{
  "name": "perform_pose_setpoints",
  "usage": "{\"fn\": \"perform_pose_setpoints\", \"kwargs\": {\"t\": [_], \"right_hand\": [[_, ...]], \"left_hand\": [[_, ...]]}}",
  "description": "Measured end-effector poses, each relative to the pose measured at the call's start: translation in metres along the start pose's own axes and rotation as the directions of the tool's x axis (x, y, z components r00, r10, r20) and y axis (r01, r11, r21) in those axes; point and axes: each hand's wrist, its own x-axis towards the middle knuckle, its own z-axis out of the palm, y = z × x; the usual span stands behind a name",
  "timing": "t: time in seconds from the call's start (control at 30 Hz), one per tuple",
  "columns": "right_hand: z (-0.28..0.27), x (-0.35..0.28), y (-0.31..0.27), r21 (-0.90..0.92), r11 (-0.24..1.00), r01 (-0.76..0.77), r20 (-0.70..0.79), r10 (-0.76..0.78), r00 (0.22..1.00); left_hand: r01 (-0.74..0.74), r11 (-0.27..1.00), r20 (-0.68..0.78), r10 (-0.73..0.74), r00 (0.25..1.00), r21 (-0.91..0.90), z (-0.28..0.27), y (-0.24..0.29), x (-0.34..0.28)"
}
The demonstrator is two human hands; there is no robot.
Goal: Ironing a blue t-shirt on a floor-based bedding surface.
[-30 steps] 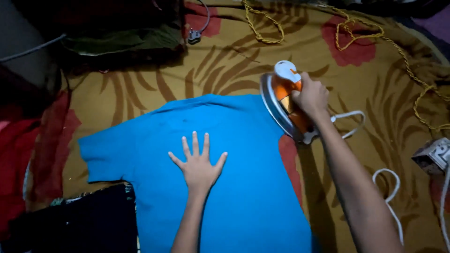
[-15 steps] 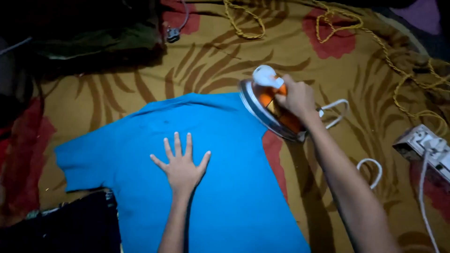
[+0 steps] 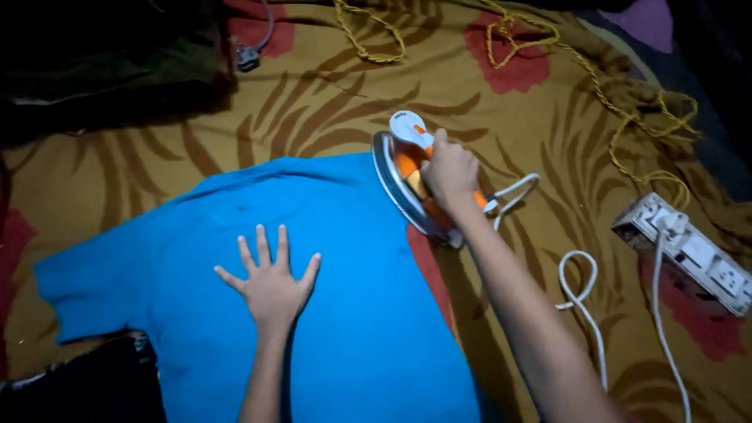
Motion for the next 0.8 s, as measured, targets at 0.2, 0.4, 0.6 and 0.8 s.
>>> {"fn": "perform_pose_setpoints", "kwargs": {"t": [0.2,0.4,0.6,0.8], "right_hand": [[0.019,0.008,-0.013,-0.057,0.988,-0.143,0.016,0.144,0.990],[0.018,0.025,-0.018,-0.044,0.978,-0.203,0.141,0.207,0.968],[0.027,0.042,-0.027,-0.029,0.968,-0.250,0.187,0.251,0.950],[0.027,0.011,-0.028,-0.038,0.985,-0.170,-0.003,0.170,0.985]], "left_hand": [[-0.006,1.000,-0.001,0.006,1.000,-0.015,-0.003,0.001,0.003],[0.006,1.000,0.015,-0.006,1.000,-0.007,-0.007,0.002,0.005],[-0.013,1.000,-0.004,0.013,1.000,0.026,0.001,-0.002,0.003],[0.002,1.000,-0.010,-0.002,1.000,-0.030,-0.004,-0.001,0.001]]}}
